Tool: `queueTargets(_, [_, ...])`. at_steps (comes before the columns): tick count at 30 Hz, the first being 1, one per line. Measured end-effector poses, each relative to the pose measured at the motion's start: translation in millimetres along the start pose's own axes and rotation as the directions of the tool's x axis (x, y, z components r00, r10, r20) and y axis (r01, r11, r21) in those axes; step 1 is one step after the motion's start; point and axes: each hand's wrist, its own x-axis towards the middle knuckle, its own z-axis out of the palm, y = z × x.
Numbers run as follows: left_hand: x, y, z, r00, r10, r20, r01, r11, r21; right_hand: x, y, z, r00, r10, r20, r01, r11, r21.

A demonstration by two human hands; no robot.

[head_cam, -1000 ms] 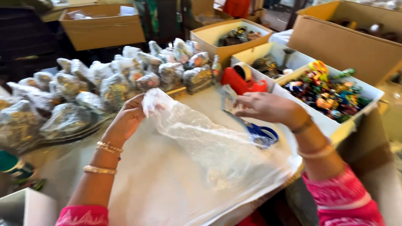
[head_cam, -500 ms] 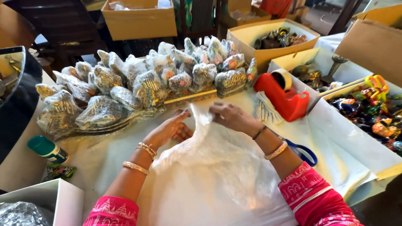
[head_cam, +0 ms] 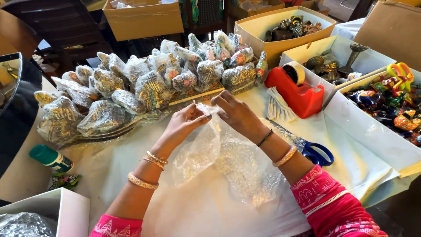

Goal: Packing brass peacock figurines into bubble wrap and boxes.

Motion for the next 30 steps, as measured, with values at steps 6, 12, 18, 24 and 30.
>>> queueTargets(6, [-1,15,-3,0.968,-0.012,-0.251,0.082,0.96,0.267,2,31,-1,0.959,0.141,0.244,-0.133,0.99,-0.052])
queueTargets(12, [-13,41,-76,0.903,-0.048,-0.428,0.009,0.996,-0.093,-16,99,-33,0.713,0.359,0.603,-0.499,0.864,0.075])
queueTargets(18, [-15,-8,-138,0.887,-0.104,-0.449,0.03,0.985,-0.169,-45,176,-49,0.807,0.428,0.406,-0.584,0.678,0.447])
queueTargets(24, [-17,-22,-137,0.885,-0.403,-0.234,0.464,0.806,0.369,-39,169,-37,0.728,0.679,0.091,-0.679,0.697,0.231])
queueTargets(30, [-29,26,-112,0.914,-0.188,-0.359,0.393,0.194,0.899,-26,123,-42,0.913,0.317,-0.257,-0.35,0.932,-0.094])
